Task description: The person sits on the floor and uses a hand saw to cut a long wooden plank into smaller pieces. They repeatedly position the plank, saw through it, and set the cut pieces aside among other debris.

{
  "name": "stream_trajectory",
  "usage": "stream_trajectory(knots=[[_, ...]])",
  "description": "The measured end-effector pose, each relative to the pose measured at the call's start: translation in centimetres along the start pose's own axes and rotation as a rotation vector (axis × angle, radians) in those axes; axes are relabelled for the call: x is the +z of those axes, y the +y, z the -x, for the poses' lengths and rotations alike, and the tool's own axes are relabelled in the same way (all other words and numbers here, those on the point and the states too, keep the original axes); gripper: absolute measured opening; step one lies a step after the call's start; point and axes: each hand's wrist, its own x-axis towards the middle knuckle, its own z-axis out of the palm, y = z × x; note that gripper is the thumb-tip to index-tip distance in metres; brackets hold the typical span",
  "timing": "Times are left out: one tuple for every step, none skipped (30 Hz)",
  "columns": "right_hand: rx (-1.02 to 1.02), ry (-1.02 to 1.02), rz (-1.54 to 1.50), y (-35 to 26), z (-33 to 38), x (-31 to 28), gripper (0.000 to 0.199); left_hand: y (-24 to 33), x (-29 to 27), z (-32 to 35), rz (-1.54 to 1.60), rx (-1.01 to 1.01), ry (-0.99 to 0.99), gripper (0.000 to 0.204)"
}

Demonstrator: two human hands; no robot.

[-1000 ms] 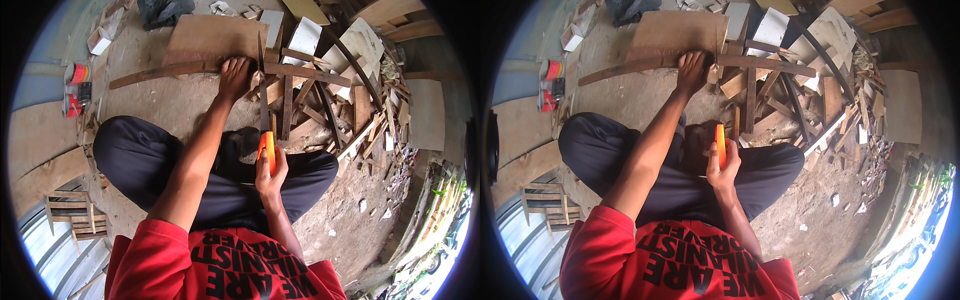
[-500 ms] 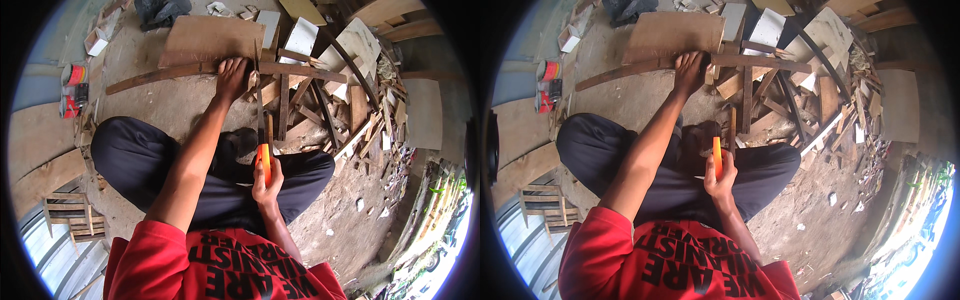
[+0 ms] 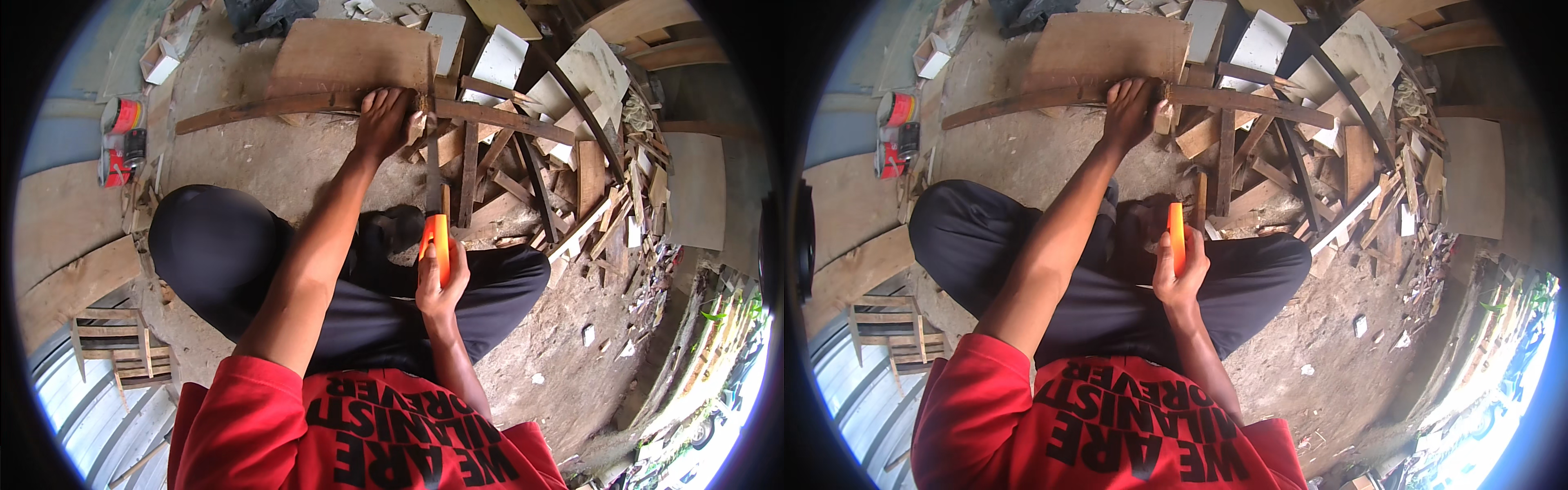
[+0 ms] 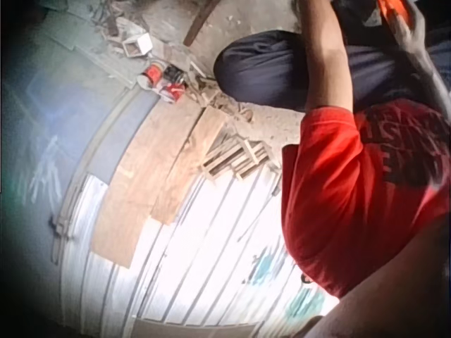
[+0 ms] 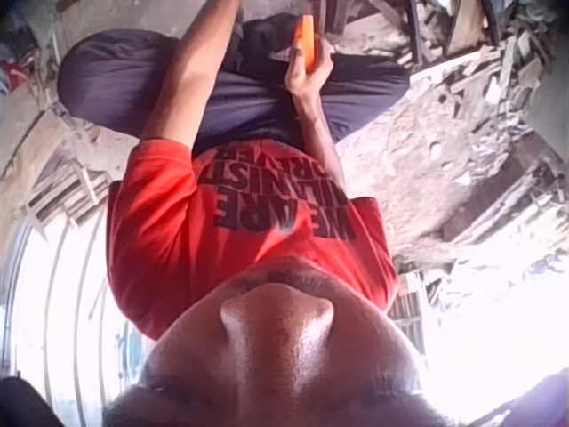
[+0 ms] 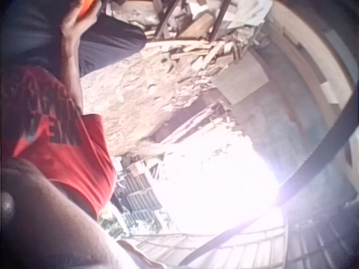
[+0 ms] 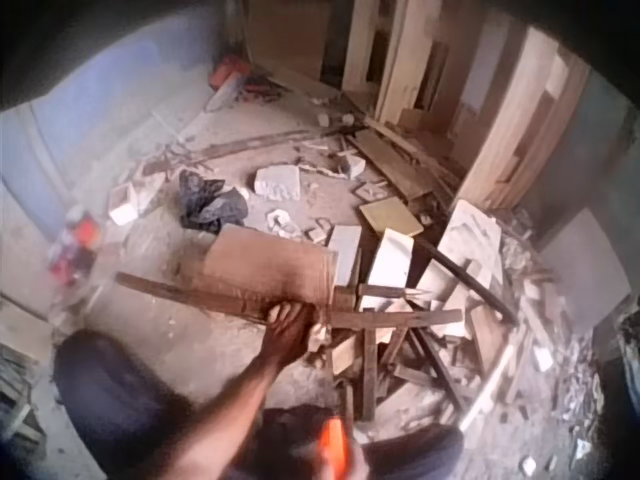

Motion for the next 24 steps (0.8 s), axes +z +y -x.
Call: stream_trajectory(knots=[[0.004, 0.006, -0.007, -0.5, -0.2, 0.0, 0.023, 0.0, 0.0, 0.0, -0.003, -0.002, 0.007, 0.034], [0.009, 0.012, -0.014, -0.7, -0.5, 0.0, 0.023, -0.3, -0.1, 0.0, 0.005, 0.002, -0.005, 0.035], [-0.017, 0.018, 0.009, -0.8, -0.7, -0.2, 0.023, -0.3, 0.0, -0.1, 0.018, 0.004, -0.014, 0.035], [-0.001, 0.008, -0.005, -0.6, -0.6, -0.2, 0.023, -0.4, 0.1, -0.2, 0.03, 0.005, -0.022, 0.035], [0.014, -0.002, -0.019, -0.3, -0.4, -0.2, 0.023, -0.4, 0.1, 0.0, 0.023, -0.001, -0.025, 0.034], [0.027, -0.012, -0.033, 0.0, -0.3, -0.1, 0.023, -0.4, 0.1, 0.0, 0.016, -0.005, -0.025, 0.034], [0.018, -0.009, 0.008, 0.2, -0.4, -0.1, 0.022, -0.5, 0.0, 0.0, 0.008, -0.01, -0.025, 0.033], [0.026, -0.005, 0.0, 0.3, -0.5, -0.1, 0.022, -0.4, 0.2, -0.1, 0.013, -0.003, -0.017, 0.033], [0.038, -0.002, -0.011, 0.5, -0.4, 0.0, 0.022, -0.4, 0.3, -0.1, 0.014, 0.003, -0.012, 0.032], [0.05, 0.0, -0.022, 0.6, -0.3, 0.0, 0.022, -0.4, 0.3, -0.1, 0.016, 0.009, -0.008, 0.031], [0.054, -0.013, -0.023, 0.4, -0.2, 0.0, 0.021, -0.5, 0.2, -0.1, 0.015, 0.009, -0.011, 0.03], [0.057, -0.024, -0.021, 0.0, -0.1, -0.2, 0.021, -0.5, 0.2, -0.2, 0.019, 0.008, -0.013, 0.03], [0.061, -0.035, -0.019, -0.2, 0.1, -0.3, 0.021, -0.5, 0.2, -0.2, 0.022, 0.008, -0.015, 0.029], [0.048, -0.034, -0.009, -0.1, 0.4, -0.5, 0.021, -0.4, 0.1, -0.2, 0.017, 0.018, -0.004, 0.029], [0.034, -0.034, -0.001, 0.0, 0.7, -0.6, 0.02, -0.5, 0.1, -0.2, 0.01, 0.028, 0.009, 0.029], [0.019, -0.034, 0.007, -0.1, 0.9, -0.6, 0.02, -0.5, 0.1, -0.3, 0.002, 0.038, 0.022, 0.03], [0.03, -0.033, 0.002, -0.4, 1.1, -0.6, 0.019, -0.5, 0.1, -0.3, -0.004, 0.036, 0.021, 0.03], [0.034, -0.036, 0.007, -0.4, 1.1, -0.6, 0.019, -0.5, 0.1, -0.3, -0.011, 0.037, 0.019, 0.03], [0.039, -0.039, 0.012, -0.3, 1.1, -0.6, 0.019, -0.6, 0.2, -0.2, -0.019, 0.037, 0.018, 0.03], [0.043, -0.042, 0.016, -0.2, 1.1, -0.7, 0.019, -0.6, 0.3, -0.2, -0.003, 0.031, 0.019, 0.03], [0.049, -0.038, 0.005, -0.4, 0.9, -0.5, 0.019, -0.5, 0.3, -0.1, 0.012, 0.025, 0.016, 0.029], [0.054, -0.034, -0.006, -0.9, 0.5, -0.2, 0.019, -0.5, 0.4, 0.0, 0.027, 0.019, 0.013, 0.028], [0.059, -0.03, -0.017, -1.1, 0.2, 0.1, 0.019, -0.6, 0.4, -0.1, 0.02, 0.023, 0.018, 0.03], [0.035, -0.025, 0.014, -0.9, -0.1, 0.3, 0.019, -0.6, 0.4, -0.2, 0.014, 0.025, 0.021, 0.031]])
